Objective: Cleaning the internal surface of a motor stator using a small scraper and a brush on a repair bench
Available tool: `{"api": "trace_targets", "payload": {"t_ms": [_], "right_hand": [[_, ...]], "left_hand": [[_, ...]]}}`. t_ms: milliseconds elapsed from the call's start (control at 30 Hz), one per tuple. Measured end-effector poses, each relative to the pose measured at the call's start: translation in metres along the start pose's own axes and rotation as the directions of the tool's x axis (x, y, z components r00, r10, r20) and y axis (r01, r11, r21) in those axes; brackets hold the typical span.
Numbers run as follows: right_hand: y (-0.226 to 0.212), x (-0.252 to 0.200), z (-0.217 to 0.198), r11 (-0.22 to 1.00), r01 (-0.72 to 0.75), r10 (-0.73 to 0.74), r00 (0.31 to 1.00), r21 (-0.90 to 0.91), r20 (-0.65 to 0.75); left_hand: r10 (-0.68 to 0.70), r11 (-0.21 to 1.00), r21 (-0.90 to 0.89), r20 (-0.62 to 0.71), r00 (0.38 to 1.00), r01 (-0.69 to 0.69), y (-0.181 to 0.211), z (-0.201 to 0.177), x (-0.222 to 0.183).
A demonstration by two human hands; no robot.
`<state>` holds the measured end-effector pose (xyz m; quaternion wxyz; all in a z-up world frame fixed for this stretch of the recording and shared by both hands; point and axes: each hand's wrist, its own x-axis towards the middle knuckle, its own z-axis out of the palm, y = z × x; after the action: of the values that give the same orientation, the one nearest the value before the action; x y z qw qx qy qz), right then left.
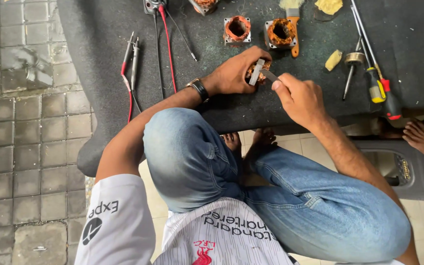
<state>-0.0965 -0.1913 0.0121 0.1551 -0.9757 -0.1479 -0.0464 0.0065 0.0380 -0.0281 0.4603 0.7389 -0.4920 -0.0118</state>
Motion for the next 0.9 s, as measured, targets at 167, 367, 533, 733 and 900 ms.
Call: {"api": "trace_targets", "payload": {"t_ms": [167, 367, 533, 733, 900], "right_hand": [[-0.004, -0.001, 0.004, 0.998, 0.036, -0.036, 0.999, -0.051, 0.000], [-0.005, -0.002, 0.006, 0.997, 0.035, -0.037, 0.999, -0.066, -0.029], [-0.003, -0.004, 0.010, 0.995, 0.089, -0.091, 0.995, -0.043, -0.045], [-0.002, -0.004, 0.013, 0.996, 0.082, -0.084, 0.994, -0.026, -0.067], [0.000, 0.000, 0.012, 0.997, 0.075, -0.076, 0.995, -0.020, -0.063]], "left_hand": [[0.034, 0.999, 0.017, -0.001, 0.999, -0.034, -0.004, 0.001, 0.001], [0.018, 0.999, 0.029, -0.003, 1.000, -0.018, -0.001, 0.001, 0.000], [0.021, 0.999, 0.030, -0.008, 1.000, -0.021, 0.001, 0.002, -0.002], [-0.002, 1.000, 0.031, -0.006, 1.000, 0.002, -0.002, 0.003, -0.003], [-0.002, 0.999, 0.038, -0.001, 1.000, 0.002, -0.007, 0.003, 0.000]]}}
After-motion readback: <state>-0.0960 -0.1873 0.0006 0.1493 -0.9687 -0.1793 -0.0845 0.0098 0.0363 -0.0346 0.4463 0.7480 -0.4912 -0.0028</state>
